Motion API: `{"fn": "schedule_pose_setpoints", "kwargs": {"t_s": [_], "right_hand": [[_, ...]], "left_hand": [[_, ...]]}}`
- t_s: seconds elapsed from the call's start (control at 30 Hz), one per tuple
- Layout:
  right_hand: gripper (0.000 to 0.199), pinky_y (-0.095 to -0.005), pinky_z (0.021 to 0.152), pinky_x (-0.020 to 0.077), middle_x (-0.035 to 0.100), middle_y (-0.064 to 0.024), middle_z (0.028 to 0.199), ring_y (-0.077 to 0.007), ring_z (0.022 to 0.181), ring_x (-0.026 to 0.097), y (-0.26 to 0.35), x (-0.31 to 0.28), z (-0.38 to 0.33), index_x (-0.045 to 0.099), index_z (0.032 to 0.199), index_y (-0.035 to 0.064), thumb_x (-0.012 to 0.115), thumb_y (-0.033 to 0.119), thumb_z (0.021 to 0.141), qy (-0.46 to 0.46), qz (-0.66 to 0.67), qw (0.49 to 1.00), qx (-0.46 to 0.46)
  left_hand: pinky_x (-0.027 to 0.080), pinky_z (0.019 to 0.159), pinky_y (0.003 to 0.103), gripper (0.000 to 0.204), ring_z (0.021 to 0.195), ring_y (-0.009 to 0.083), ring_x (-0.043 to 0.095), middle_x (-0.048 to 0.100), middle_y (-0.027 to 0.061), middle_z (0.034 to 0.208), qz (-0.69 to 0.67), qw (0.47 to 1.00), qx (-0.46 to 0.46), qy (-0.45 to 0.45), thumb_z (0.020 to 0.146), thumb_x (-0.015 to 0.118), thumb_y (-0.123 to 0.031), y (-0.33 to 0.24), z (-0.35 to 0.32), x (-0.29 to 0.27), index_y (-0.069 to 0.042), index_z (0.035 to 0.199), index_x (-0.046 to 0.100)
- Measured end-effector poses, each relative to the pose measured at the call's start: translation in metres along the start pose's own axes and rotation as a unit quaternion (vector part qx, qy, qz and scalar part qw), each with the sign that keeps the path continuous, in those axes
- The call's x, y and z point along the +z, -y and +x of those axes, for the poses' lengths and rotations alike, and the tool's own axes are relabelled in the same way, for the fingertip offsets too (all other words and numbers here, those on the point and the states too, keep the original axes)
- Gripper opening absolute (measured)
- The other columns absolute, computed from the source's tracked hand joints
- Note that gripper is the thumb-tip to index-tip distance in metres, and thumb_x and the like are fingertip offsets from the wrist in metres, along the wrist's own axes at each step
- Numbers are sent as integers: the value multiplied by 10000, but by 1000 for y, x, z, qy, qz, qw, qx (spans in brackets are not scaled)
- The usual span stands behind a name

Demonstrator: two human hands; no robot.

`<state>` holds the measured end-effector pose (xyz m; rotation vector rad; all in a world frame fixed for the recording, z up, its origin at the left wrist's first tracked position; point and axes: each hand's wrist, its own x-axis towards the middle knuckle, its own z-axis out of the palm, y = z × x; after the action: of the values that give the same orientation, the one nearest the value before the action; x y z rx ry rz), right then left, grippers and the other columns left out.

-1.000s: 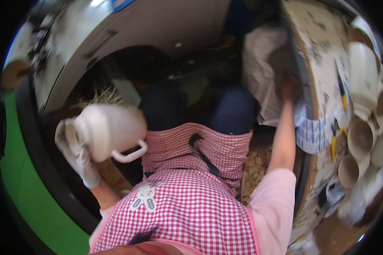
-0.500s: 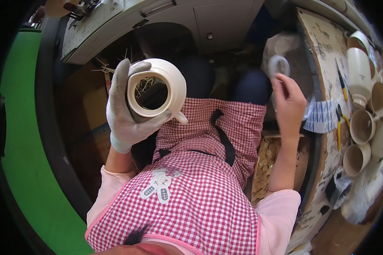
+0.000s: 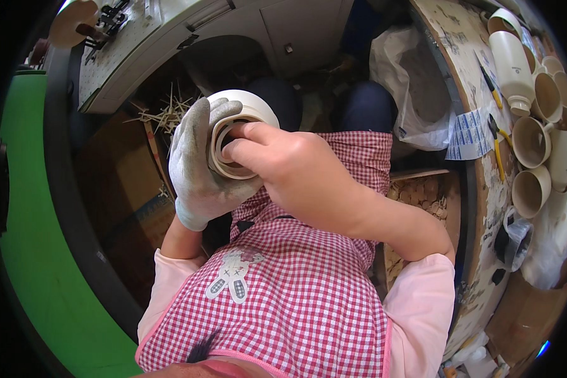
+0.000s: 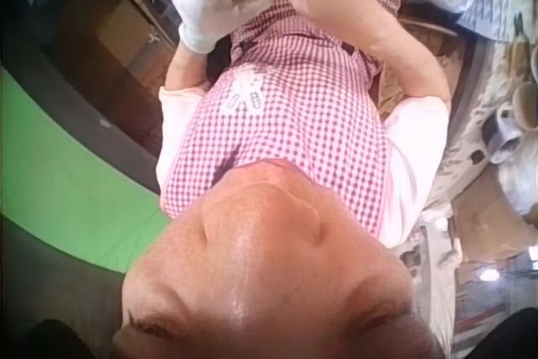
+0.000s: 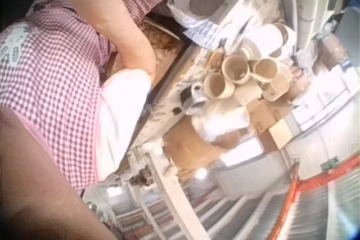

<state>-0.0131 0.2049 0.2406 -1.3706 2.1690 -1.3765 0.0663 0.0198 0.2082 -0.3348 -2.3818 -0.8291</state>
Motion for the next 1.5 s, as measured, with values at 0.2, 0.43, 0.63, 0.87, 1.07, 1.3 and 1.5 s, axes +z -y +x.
{"fn": "schedule_pose_setpoints", "kwargs": {"t_s": [0.2, 0.43, 0.63, 0.87, 1.07, 1.3, 1.5], "right_hand": [[353, -338, 766, 619, 713, -125, 1188, -276, 950, 749, -6, 13, -3, 732, 1162, 68, 707, 32, 812, -21, -198, 978, -56], [180, -381, 759, 593, 739, -87, 884, -288, 842, 732, -23, -33, 12, 758, 993, 96, 715, 107, 818, 180, -168, 966, -80], [219, -433, 844, 565, 737, -140, 957, -340, 937, 693, -23, -34, 1, 737, 978, 69, 698, 283, 949, 196, -155, 967, -43], [382, -252, 621, 453, 663, 2, 777, -57, 707, 554, -49, -78, -7, 737, 1012, -13, 583, 330, 1076, -251, 68, 945, 198], [402, -246, 627, 430, 616, 19, 742, -46, 705, 522, -62, -121, -10, 716, 958, -49, 587, 313, 1075, -165, 60, 966, 192], [292, -370, 729, 508, 719, -142, 870, -269, 813, 688, -11, -132, 113, 746, 936, -7, 636, 251, 1015, -185, -264, 947, -9], [707, -405, 722, 563, 736, -174, 854, -243, 782, 725, -2, -12, 367, 689, 1194, 1, 522, 659, 998, -9, -358, 928, -101]], "left_hand": [[479, 1101, 502, 969, 1196, 346, 672, 685, 152, 1297, 12, 1000, 0, -14, 617, 963, -298, 2, 6, 4, 48, 1416, 537], [483, 1086, 531, 924, 1114, 379, 691, 721, 136, 1207, 29, 998, 33, 54, 630, 954, -353, -13, 19, 7, 34, 1370, 560], [471, 1100, 528, 788, 1173, 348, 676, 695, 166, 1254, -16, 997, 53, 46, 706, 875, -342, -10, 34, 17, 11, 1351, 591], [550, 862, 434, 375, 888, 270, 711, 737, 121, 986, 7, 982, -175, -75, 783, 858, -250, 18, 34, -21, -34, 1071, 755], [548, 984, 385, 545, 1166, 226, 668, 677, 121, 1303, -637, 607, -473, 41, 1077, 527, -410, 20, -10, 20, 15, 1417, 548], [534, 1043, 424, 557, 1229, 260, 650, 653, 160, 1329, -754, 537, -376, 33, 945, 724, -138, 90, -31, 47, 42, 1431, 518], [453, 1120, 408, 666, 1278, 223, 596, 633, 108, 1375, -790, 496, -316, 175, 873, 789, -81, 122, -41, 112, -12, 1471, 504]]}}
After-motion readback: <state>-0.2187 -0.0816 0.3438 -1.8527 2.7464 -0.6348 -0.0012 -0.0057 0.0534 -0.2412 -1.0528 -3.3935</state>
